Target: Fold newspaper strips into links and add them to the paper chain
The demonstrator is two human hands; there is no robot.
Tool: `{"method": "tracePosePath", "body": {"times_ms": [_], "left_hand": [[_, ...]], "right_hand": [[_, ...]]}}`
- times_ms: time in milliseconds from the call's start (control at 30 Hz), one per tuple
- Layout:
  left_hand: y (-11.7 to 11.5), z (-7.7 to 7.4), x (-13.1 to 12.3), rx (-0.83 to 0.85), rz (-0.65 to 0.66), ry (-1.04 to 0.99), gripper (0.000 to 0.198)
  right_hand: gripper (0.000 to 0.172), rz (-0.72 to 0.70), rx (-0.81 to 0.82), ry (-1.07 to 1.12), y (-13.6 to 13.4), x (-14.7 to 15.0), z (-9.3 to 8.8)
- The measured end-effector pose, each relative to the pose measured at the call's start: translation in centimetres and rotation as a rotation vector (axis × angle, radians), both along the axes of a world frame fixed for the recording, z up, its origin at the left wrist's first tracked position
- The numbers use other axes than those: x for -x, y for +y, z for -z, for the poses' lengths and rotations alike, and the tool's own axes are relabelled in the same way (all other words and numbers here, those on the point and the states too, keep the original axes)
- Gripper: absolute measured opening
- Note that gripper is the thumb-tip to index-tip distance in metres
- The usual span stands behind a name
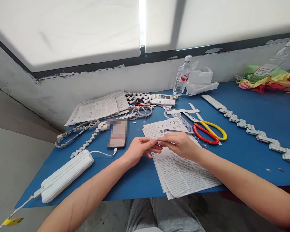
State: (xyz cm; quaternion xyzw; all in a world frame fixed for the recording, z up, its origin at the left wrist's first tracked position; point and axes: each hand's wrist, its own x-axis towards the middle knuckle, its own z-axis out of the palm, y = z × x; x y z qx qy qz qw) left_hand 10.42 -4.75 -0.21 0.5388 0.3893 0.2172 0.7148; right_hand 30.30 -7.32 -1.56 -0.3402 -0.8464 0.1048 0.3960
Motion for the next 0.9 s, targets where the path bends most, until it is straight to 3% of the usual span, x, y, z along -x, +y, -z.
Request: {"method": "tracePosePath", "body": {"times_ms": [167, 300, 367, 433, 567, 667, 800, 900], "left_hand": [[0.1, 0.2, -0.1, -0.018, -0.017, 0.018, 0.044], [0.0, -0.8, 0.1, -0.067, 0.015, 0.107, 0.046], [0.3, -1.8, 0.3, -0.158, 0.027, 0.188, 0.046], [1.0, -3.0, 0.6, -0.354, -0.029, 0.300, 0.039], [4.2, -4.9, 0.7, -0.808, -0.165, 0.698, 0.021], [7.7, -5.0, 0.0, -1.004, -0.137, 1.126, 0.027], [11.5, -3.7, -0.7, -1.005, -0.065, 1.203, 0.031], [13.1, -2.8, -0.7, -1.000, -0.045, 1.235, 0.023]], "right_hand": [[0.022, 0.014, 0.072, 0.012, 0.1, 0.0, 0.2], [0.021, 0.022, 0.153, 0.007, 0.0, 0.2, 0.0], [0.021, 0.055, 0.205, 0.020, -0.1, 0.2, -0.1], [0.020, 0.108, 0.263, 0.054, -0.1, 0.3, -0.2], [0.020, 0.128, 0.332, 0.098, 0.2, 0.4, -0.1], [0.021, 0.097, 0.330, 0.092, 0.1, 0.6, 0.0], [0.025, 0.053, 0.337, 0.101, -0.2, 0.8, -0.1], [0.024, 0.026, 0.335, 0.094, -0.2, 0.8, -0.2]]}}
